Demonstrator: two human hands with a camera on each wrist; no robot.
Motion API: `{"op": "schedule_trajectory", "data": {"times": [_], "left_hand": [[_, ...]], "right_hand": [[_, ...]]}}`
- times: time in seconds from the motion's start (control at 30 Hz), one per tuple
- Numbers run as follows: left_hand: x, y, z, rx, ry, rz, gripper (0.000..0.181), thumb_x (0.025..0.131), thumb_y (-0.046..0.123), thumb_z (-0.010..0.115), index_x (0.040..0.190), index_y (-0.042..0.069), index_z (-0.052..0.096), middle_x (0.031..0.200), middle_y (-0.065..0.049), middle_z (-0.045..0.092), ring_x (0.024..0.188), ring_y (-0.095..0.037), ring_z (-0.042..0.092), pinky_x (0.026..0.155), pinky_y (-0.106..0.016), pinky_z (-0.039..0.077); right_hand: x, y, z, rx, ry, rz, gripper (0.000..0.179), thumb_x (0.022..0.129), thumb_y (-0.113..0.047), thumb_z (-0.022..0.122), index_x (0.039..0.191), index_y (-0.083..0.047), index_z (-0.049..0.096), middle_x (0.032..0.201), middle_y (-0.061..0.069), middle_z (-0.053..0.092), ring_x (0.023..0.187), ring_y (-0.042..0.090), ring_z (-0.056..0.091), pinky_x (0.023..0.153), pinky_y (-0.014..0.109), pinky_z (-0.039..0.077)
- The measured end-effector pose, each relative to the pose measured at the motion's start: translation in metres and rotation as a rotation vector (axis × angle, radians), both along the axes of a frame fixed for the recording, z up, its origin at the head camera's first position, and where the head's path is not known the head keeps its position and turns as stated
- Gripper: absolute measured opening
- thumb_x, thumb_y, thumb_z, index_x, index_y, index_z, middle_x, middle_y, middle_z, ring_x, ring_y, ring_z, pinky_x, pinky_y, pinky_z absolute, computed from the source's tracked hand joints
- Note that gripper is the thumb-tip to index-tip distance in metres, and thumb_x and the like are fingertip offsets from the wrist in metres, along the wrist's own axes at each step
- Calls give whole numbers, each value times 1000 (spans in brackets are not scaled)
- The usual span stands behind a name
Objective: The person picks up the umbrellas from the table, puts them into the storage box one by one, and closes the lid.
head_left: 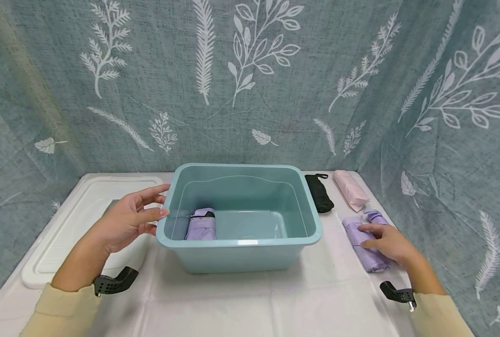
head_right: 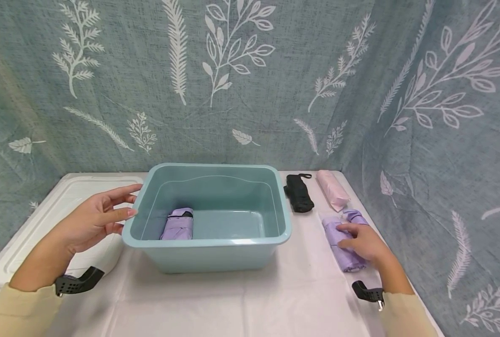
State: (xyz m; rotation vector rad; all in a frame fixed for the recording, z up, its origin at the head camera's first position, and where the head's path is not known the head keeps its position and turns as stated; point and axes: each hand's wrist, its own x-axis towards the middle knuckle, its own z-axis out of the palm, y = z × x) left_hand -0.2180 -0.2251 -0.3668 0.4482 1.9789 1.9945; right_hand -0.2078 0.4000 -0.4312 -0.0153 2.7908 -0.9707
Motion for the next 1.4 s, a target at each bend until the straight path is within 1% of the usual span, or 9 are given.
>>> {"op": "schedule_trajectory", "data": {"times": [0.2, 0.33, 0.43, 0.6, 0.67, 0.87, 1.1, 1.4], "left_hand": [[0, 0, 0, -9, 2, 0, 73, 100, 0, 60, 161, -2, 21, 120, -7, 54, 89, -14, 73, 69, -34, 64], [-1, 0, 1, -7, 8, -6, 73, 100, -1, 60, 161, -3, 21, 121, -8, 54, 89, -15, 73, 69, -34, 64], [-1, 1, 1, -6, 7, -6, 73, 100, -1, 60, 161, -3, 21, 121, -8, 54, 90, -15, 73, 69, -34, 64], [-1, 1, 1, -1, 5, -7, 72, 100, -1, 60, 161, -3, 21, 121, -8, 55, 90, -15, 73, 69, -34, 64], [-1, 0, 1, 0, 6, -9, 72, 100, -1, 59, 161, -3, 21, 122, -8, 54, 90, -15, 73, 69, -34, 64], [-1, 0, 1, -2, 9, -10, 72, 100, -1, 59, 161, -3, 21, 121, -8, 55, 90, -15, 73, 69, -34, 64], [-1, 0, 1, -2, 9, -10, 72, 100, -1, 60, 161, -3, 21, 122, -8, 55, 91, -16, 73, 70, -34, 64], [0, 0, 1, -11, 13, -14, 72, 100, 0, 59, 162, -2, 20, 123, -9, 53, 91, -16, 73, 70, -34, 64]], "right_hand": [[-5, 1, -1, 31, 6, 3, 59, 84, -21, 83, 136, 0, 64, 142, 33, 54, 119, 38, 55, 90, 36, 48], [-5, -3, 2, 40, -9, 5, 59, 82, -20, 84, 134, 0, 64, 139, 34, 55, 121, 42, 55, 94, 44, 49], [-7, -6, 3, 46, -12, 12, 58, 82, -19, 84, 133, 0, 65, 138, 35, 56, 122, 44, 56, 95, 49, 50], [-9, -7, 3, 73, -11, 22, 57, 80, -21, 86, 131, -3, 66, 138, 33, 56, 115, 40, 57, 87, 40, 50], [-9, -8, 3, 78, -11, 22, 56, 80, -22, 86, 130, -4, 67, 139, 32, 55, 114, 38, 56, 86, 40, 49], [-10, -10, 3, 82, 6, 24, 55, 78, -22, 88, 127, -6, 68, 138, 31, 55, 117, 41, 54, 92, 48, 48], [-10, -13, 5, 91, 19, 25, 52, 76, -19, 89, 122, -5, 70, 133, 30, 57, 119, 43, 53, 95, 54, 48], [-9, -17, 4, 122, 35, 38, 52, 76, -23, 89, 122, -8, 71, 139, 32, 55, 125, 47, 51, 101, 62, 44]]}}
